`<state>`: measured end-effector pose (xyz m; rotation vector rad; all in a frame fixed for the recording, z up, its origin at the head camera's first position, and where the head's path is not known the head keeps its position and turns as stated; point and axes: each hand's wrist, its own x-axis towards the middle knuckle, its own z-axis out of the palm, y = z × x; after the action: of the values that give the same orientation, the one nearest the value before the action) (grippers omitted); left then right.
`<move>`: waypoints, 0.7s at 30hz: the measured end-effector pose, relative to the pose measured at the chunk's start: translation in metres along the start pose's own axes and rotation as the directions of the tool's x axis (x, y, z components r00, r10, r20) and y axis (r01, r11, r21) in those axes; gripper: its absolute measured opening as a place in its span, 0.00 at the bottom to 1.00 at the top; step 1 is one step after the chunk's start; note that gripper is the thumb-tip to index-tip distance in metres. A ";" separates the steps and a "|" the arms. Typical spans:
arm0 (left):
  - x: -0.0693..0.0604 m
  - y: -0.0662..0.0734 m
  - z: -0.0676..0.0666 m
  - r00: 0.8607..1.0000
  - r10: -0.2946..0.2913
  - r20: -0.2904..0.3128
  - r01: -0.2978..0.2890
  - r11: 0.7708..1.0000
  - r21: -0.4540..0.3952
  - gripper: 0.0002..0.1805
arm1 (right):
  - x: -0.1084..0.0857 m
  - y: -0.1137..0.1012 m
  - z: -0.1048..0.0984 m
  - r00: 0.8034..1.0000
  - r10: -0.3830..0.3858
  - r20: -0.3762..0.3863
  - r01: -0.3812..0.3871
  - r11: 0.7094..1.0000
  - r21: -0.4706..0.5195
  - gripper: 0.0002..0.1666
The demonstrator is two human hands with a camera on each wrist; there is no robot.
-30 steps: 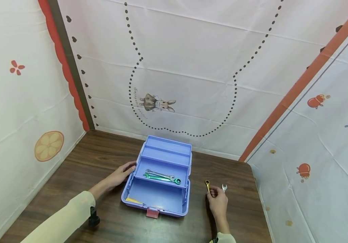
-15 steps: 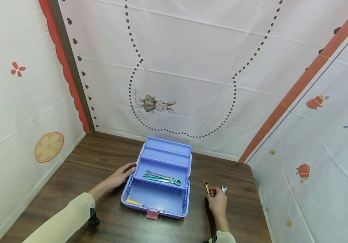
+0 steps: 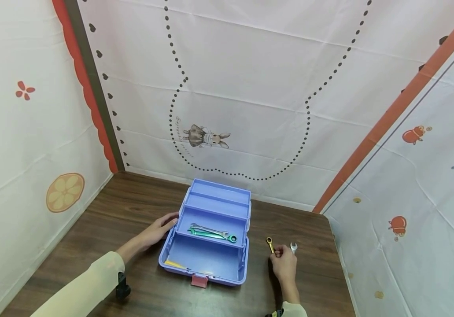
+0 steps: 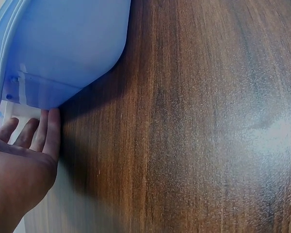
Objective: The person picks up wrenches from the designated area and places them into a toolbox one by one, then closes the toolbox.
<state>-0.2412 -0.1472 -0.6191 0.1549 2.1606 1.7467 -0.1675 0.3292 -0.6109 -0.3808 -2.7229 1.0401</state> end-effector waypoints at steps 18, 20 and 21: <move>0.001 0.000 -0.001 1.000 -0.003 0.017 0.004 0.999 -0.052 0.37 | -0.001 0.003 0.005 0.999 0.022 -0.025 -0.022 1.000 -0.007 0.10; 0.001 0.000 -0.001 1.000 -0.004 0.015 0.005 0.999 -0.048 0.37 | -0.001 0.003 0.005 0.999 0.017 -0.036 -0.017 1.000 -0.006 0.10; 0.001 0.000 0.000 1.000 -0.003 0.013 0.003 0.999 -0.046 0.37 | -0.002 0.003 0.005 0.999 0.013 -0.043 -0.013 1.000 -0.006 0.10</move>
<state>-0.2418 -0.1474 -0.6193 0.1510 2.1084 1.7869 -0.1665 0.3274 -0.6166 -0.4178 -2.6899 1.0147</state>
